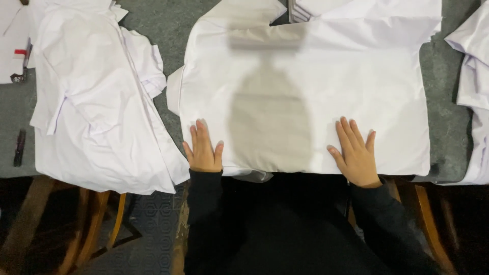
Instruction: Buttoning the top button and then performing a series of folds to neatly pack a white school uniform shirt.
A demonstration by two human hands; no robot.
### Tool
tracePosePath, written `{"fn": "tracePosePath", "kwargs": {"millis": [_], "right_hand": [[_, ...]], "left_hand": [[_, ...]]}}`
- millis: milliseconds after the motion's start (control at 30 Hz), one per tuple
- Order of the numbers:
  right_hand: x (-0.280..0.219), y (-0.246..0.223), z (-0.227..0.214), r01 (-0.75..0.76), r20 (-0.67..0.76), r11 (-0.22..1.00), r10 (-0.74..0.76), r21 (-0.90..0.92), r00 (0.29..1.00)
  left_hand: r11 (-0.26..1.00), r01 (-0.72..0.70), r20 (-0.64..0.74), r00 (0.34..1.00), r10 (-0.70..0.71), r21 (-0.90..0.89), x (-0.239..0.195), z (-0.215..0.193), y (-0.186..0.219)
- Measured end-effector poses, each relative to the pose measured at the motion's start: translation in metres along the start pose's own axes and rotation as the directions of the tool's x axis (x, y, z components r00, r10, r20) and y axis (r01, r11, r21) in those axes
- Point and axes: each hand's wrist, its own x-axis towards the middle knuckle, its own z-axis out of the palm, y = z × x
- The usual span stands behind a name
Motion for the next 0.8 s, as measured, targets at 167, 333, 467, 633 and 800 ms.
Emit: {"fn": "tracePosePath", "kwargs": {"millis": [167, 333, 467, 633, 800], "right_hand": [[-0.027, 0.042, -0.015, -0.042, 0.045, 0.999, 0.042, -0.006, 0.998], [-0.069, 0.094, -0.024, -0.093, -0.049, 0.996, 0.093, 0.007, 0.994], [-0.096, 0.107, -0.041, -0.25, -0.043, 0.968, 0.25, -0.001, 0.967], [-0.143, 0.156, -0.039, -0.329, -0.413, 0.904, 0.198, -0.273, 0.889], [-0.139, 0.137, -0.059, -0.787, -0.043, 0.605, 0.796, 0.124, 0.604]], "left_hand": [[0.986, 0.059, 0.112, 0.993, -0.042, -0.153, 0.004, -0.013, -0.005], [0.816, 0.014, 0.033, 0.999, 0.006, -0.577, 0.001, -0.02, -0.032], [0.849, 0.02, -0.123, 0.987, -0.1, -0.529, -0.009, -0.051, -0.026], [0.938, 0.285, -0.236, 0.915, -0.328, -0.197, -0.045, -0.04, -0.064], [0.788, 0.608, 0.07, 0.794, -0.604, -0.093, -0.057, -0.037, -0.073]]}}
